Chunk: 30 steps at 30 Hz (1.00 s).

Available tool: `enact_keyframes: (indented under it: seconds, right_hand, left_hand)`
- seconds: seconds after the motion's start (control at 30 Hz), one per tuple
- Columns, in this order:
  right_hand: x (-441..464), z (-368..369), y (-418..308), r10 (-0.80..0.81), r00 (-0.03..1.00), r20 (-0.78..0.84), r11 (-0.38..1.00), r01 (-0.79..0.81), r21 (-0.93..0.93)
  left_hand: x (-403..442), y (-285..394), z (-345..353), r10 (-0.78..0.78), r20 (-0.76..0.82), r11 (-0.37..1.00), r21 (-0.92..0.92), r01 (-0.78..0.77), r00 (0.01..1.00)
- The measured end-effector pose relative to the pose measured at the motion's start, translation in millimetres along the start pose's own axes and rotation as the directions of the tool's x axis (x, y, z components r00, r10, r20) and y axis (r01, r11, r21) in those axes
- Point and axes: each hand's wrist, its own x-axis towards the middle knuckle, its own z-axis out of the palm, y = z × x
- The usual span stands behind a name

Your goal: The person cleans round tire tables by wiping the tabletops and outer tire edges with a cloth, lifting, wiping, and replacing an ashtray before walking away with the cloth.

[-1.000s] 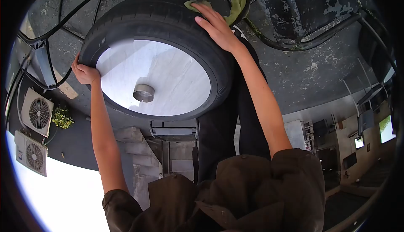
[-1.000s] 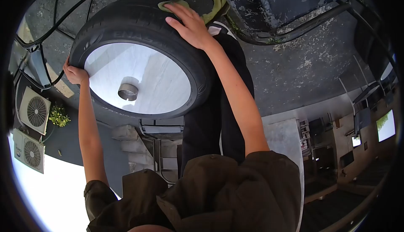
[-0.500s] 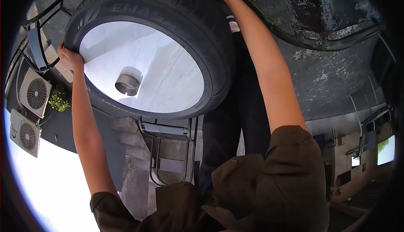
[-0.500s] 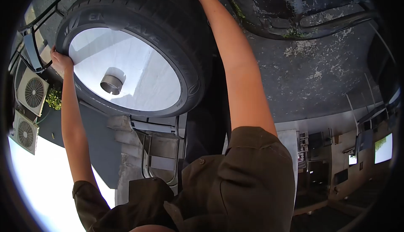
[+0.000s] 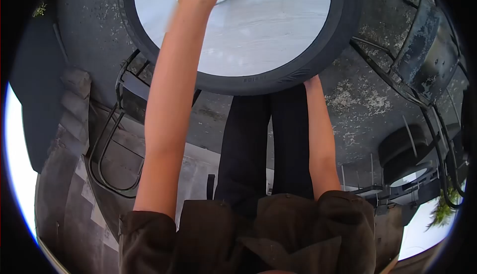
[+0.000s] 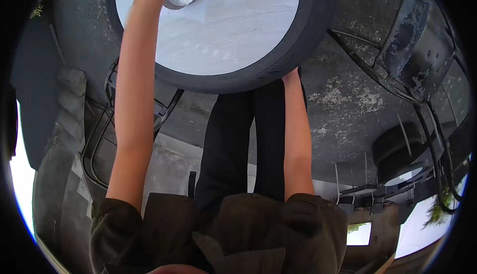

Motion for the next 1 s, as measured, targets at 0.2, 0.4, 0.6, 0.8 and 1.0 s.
enact_keyframes:
  seconds: [0.2, 0.4, 0.6, 0.8, 1.0]
  right_hand:
    - [5, 19, 3, -0.046, 0.999, 0.021, 0.986, 0.048, -0.161]
    - [-9, 34, 0, -0.045, 0.999, 0.022, 0.950, 0.050, -0.307]
    - [-5, 57, 11, 0.021, 0.998, 0.065, 0.931, 0.004, -0.366]
    - [0, 82, 46, 0.117, 0.987, 0.107, 0.944, -0.077, -0.322]
    - [-33, 93, 127, 0.331, 0.940, 0.083, 0.929, -0.309, -0.203]
  left_hand:
    - [-283, 45, 69, -0.854, -0.277, 0.504, -0.650, 0.568, 0.441]
    - [-352, 47, 167, -0.808, 0.524, -0.502, -0.852, 0.150, 0.271]
    - [-341, 28, 147, -0.812, 0.547, -0.567, -0.822, -0.052, 0.206]
    - [-332, -57, 120, -0.885, 0.374, -0.397, -0.917, -0.030, 0.278]
    - [-337, -55, 135, -0.928, 0.249, -0.249, -0.968, 0.037, 0.278]
